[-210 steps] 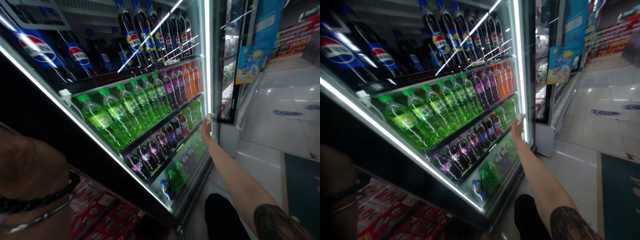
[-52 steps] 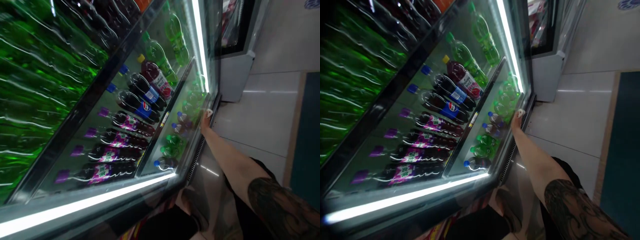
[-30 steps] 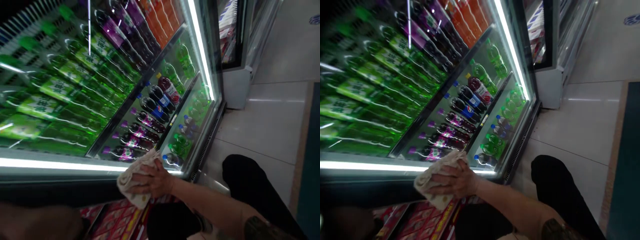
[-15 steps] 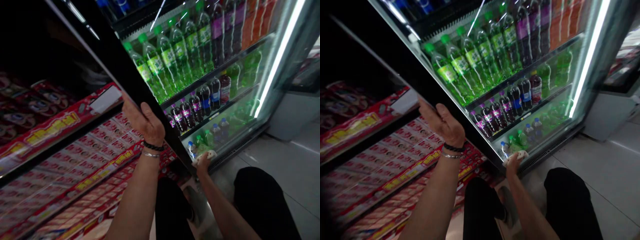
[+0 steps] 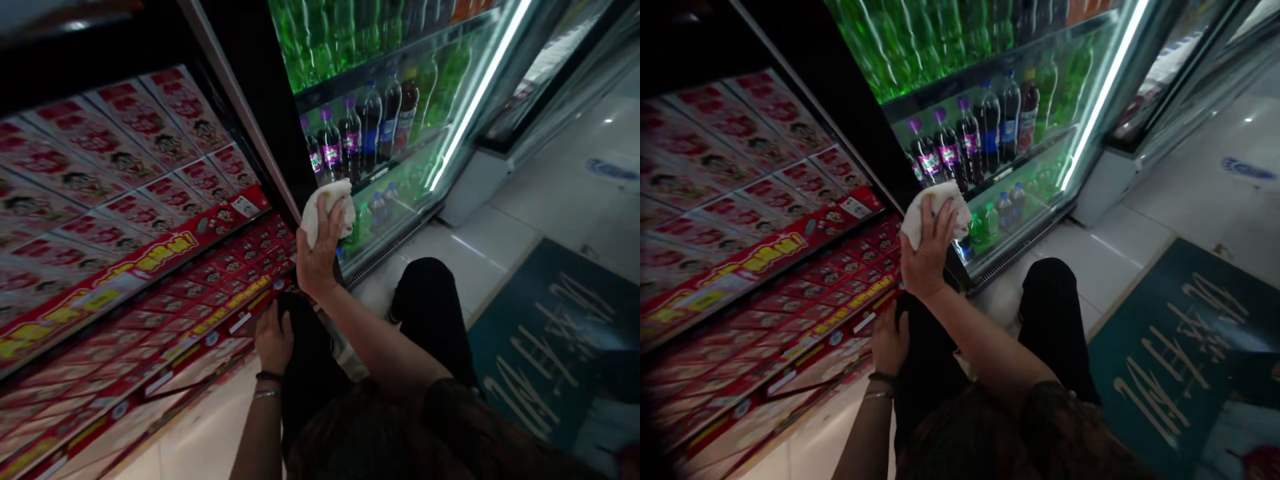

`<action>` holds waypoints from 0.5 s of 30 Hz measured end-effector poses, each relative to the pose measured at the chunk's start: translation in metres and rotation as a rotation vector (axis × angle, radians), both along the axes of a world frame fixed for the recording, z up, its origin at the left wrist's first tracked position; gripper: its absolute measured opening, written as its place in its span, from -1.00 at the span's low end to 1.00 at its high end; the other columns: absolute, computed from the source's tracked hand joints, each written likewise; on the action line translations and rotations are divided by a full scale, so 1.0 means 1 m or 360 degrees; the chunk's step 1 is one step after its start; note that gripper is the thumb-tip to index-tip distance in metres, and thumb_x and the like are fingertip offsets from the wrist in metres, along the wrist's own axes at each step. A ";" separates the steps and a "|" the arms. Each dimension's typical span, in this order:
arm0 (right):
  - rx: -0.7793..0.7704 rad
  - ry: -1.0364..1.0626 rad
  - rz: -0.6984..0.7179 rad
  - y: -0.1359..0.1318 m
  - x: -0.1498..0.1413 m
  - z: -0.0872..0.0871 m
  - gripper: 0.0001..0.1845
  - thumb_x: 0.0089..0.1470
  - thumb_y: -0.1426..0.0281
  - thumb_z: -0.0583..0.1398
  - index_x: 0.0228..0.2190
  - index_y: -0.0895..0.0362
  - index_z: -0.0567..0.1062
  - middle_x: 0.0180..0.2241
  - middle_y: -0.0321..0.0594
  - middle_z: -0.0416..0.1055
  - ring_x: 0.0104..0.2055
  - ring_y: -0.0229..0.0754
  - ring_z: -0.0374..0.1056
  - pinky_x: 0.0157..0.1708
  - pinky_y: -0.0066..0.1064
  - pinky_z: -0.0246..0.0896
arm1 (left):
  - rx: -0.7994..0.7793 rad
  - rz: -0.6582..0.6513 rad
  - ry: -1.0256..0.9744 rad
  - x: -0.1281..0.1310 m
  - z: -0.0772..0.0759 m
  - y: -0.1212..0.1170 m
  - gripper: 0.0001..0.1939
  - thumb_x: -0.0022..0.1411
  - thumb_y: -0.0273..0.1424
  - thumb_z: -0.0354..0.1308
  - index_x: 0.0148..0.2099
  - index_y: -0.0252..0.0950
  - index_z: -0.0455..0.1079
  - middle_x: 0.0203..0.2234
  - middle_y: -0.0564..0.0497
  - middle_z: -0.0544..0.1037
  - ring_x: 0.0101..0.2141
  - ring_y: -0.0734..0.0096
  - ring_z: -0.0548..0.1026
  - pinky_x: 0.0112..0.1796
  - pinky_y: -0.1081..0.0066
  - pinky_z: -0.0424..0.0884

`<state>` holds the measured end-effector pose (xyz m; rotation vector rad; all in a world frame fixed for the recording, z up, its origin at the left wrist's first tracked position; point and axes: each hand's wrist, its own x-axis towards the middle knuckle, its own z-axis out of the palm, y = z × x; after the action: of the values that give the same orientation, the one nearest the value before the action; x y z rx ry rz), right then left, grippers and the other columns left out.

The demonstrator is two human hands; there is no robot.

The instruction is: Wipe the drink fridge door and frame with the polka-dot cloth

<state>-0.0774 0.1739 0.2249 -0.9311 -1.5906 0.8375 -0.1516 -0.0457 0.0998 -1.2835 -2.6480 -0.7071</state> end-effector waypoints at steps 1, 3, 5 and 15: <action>0.0116 -0.0096 -0.0023 0.000 -0.003 -0.002 -0.21 0.54 0.04 -0.08 0.59 0.09 -0.03 0.65 -0.09 -0.44 0.70 0.17 -0.55 0.65 0.26 -0.33 | -0.0059 -0.0013 0.0006 0.003 -0.013 -0.011 -0.40 0.60 -0.11 -0.04 0.41 -0.41 0.40 0.31 -0.35 0.51 0.30 -0.22 0.48 0.30 -0.23 0.48; 0.0219 -0.0274 -0.0037 -0.005 -0.006 -0.023 -0.15 0.50 0.08 0.02 0.60 0.14 -0.09 0.64 -0.04 -0.57 0.69 0.23 -0.64 0.64 0.30 -0.37 | -0.0112 -0.0023 0.0002 0.008 -0.025 -0.022 -0.42 0.59 -0.13 -0.03 0.41 -0.40 0.40 0.39 -0.32 0.44 0.38 -0.20 0.38 0.37 -0.25 0.39; 0.0177 -0.0423 0.0003 -0.013 -0.004 -0.061 -0.11 0.47 0.12 0.09 0.58 0.23 -0.09 0.63 0.06 -0.60 0.69 0.25 -0.68 0.64 0.30 -0.38 | -0.0142 -0.0003 -0.0024 0.010 -0.026 -0.021 -0.41 0.59 -0.13 -0.03 0.41 -0.41 0.40 0.41 -0.32 0.42 0.41 -0.17 0.33 0.41 -0.22 0.35; -0.0650 -0.0427 -0.0050 -0.003 0.008 -0.121 -0.26 0.41 0.47 -0.11 0.52 0.35 -0.10 0.52 0.42 -0.13 0.62 0.18 -0.15 0.53 0.29 -0.04 | -0.0257 0.0050 0.0028 0.013 -0.015 0.002 -0.39 0.60 -0.11 -0.08 0.42 -0.40 0.41 0.41 -0.23 0.43 0.37 -0.20 0.35 0.37 -0.21 0.36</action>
<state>-0.0695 0.1709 0.1043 -1.4038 -1.6552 1.0736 -0.1389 -0.0434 0.0846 -1.2758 -2.7527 -0.4841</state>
